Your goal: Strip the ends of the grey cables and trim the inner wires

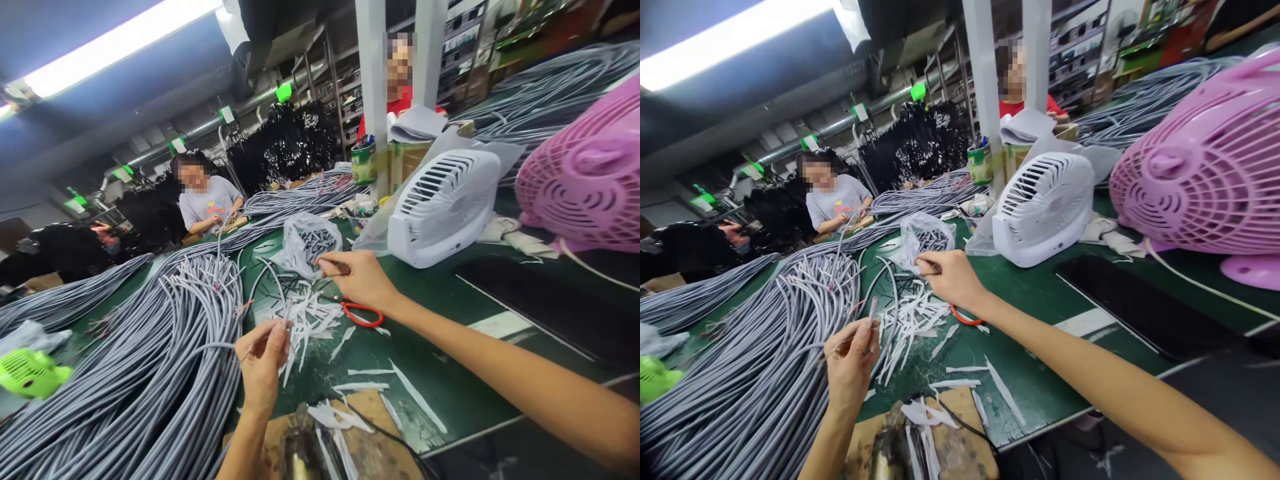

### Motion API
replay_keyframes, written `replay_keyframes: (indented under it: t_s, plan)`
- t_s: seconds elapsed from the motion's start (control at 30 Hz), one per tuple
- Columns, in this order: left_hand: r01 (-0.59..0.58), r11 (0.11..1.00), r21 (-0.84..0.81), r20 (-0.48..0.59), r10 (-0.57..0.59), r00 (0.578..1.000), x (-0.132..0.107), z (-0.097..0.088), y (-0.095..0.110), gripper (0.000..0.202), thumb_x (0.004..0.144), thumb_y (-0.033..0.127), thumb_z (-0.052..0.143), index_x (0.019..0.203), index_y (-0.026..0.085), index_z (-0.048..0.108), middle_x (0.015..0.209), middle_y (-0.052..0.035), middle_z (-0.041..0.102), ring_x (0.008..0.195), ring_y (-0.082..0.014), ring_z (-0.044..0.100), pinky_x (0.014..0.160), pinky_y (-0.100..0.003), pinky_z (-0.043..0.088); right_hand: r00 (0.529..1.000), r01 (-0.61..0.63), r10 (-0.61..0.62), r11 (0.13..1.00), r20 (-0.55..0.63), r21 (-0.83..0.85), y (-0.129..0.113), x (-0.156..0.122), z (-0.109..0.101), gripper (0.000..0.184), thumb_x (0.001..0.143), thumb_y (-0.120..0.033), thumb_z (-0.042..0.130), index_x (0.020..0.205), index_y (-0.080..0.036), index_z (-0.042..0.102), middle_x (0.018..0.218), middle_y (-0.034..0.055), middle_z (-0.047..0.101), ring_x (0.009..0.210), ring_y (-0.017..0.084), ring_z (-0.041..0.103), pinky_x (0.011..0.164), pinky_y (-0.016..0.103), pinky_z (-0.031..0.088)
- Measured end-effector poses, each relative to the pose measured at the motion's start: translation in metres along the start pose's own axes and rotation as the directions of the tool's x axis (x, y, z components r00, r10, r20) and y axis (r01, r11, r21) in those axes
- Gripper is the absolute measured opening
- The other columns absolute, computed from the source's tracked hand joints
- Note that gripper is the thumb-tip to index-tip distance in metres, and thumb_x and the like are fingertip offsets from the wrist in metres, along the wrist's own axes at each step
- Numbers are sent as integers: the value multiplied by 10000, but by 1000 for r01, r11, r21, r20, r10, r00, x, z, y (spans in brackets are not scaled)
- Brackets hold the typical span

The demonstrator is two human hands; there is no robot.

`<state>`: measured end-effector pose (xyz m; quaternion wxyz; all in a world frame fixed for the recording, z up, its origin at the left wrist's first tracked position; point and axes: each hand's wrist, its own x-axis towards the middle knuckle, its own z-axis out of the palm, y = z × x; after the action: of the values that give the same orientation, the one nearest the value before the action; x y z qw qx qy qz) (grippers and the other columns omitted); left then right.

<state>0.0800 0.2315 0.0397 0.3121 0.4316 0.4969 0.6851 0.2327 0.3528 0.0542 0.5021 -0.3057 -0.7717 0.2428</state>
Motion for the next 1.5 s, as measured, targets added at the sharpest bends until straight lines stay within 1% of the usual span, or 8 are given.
replay_keyframes:
  t_s: [0.13, 0.27, 0.6, 0.8, 1.0, 1.13, 1.33, 1.5]
  plan:
    - [18, 985, 172, 15, -21, 1000, -1, 1, -10, 305, 643, 417, 688, 693, 118, 719, 452, 7, 504, 383, -58, 367, 332, -170, 247, 970, 106, -174, 932, 172, 347, -26, -14, -2, 215, 792, -281, 557, 787, -116, 694, 667, 50, 682, 492, 91, 521, 448, 190, 381]
    - [41, 977, 208, 24, -47, 999, -4, 3, -10, 356, 629, 466, 688, 692, 117, 711, 420, 24, 474, 379, -64, 374, 342, -178, 258, 960, 12, -149, 868, 238, 496, -32, -20, 1, 223, 795, -295, 563, 741, -110, 675, 638, 53, 674, 510, 94, 540, 463, 189, 410]
    - [89, 991, -100, -55, -95, 994, 1, 13, 1, 503, 658, 580, 615, 504, 179, 354, 463, 19, 540, 268, -47, 358, 257, -158, 238, 974, -21, -60, 938, 220, 347, -24, -19, 5, 187, 800, -256, 551, 672, -126, 592, 539, -25, 532, 436, 48, 383, 416, 168, 303]
    - [-63, 949, 309, 50, 50, 998, -4, 11, -4, 250, 661, 396, 682, 639, 155, 622, 481, 40, 463, 407, -66, 363, 371, -175, 278, 964, 112, -173, 952, 200, 286, -27, -28, 9, 173, 838, -207, 490, 673, -158, 504, 566, -32, 509, 473, 66, 412, 477, 181, 335]
    - [-350, 781, 516, 332, 194, 923, -9, 9, 4, 287, 771, 321, 565, 548, 164, 654, 489, -8, 516, 458, -109, 418, 479, -232, 325, 934, 40, -159, 936, 320, 349, -24, -27, 13, 240, 839, -250, 451, 615, -166, 437, 516, -66, 374, 462, 57, 323, 460, 178, 279]
    - [-423, 738, 525, 319, 290, 902, -9, 6, 8, 253, 769, 282, 569, 566, 176, 678, 481, -6, 535, 439, -109, 428, 467, -227, 321, 900, -54, -112, 931, 421, 362, -27, -27, 13, 287, 837, -246, 409, 562, -170, 377, 515, -71, 284, 475, 55, 265, 459, 185, 240]
    - [-493, 640, 589, 316, 379, 870, -7, 7, 6, 215, 770, 200, 555, 588, 174, 668, 456, 9, 483, 409, -98, 400, 432, -210, 298, 916, 205, -307, 911, 257, 358, -32, -34, 9, 294, 824, -235, 437, 552, -175, 345, 510, -68, 287, 467, 54, 252, 469, 202, 223]
    - [-662, 451, 599, 523, 406, 750, -8, 5, 2, 228, 783, 156, 517, 606, 169, 661, 468, -1, 489, 397, -93, 408, 415, -205, 298, 928, -61, -92, 919, 362, 390, -30, -31, 16, 383, 825, -315, 438, 501, -185, 283, 468, -71, 262, 464, 53, 246, 450, 193, 224]
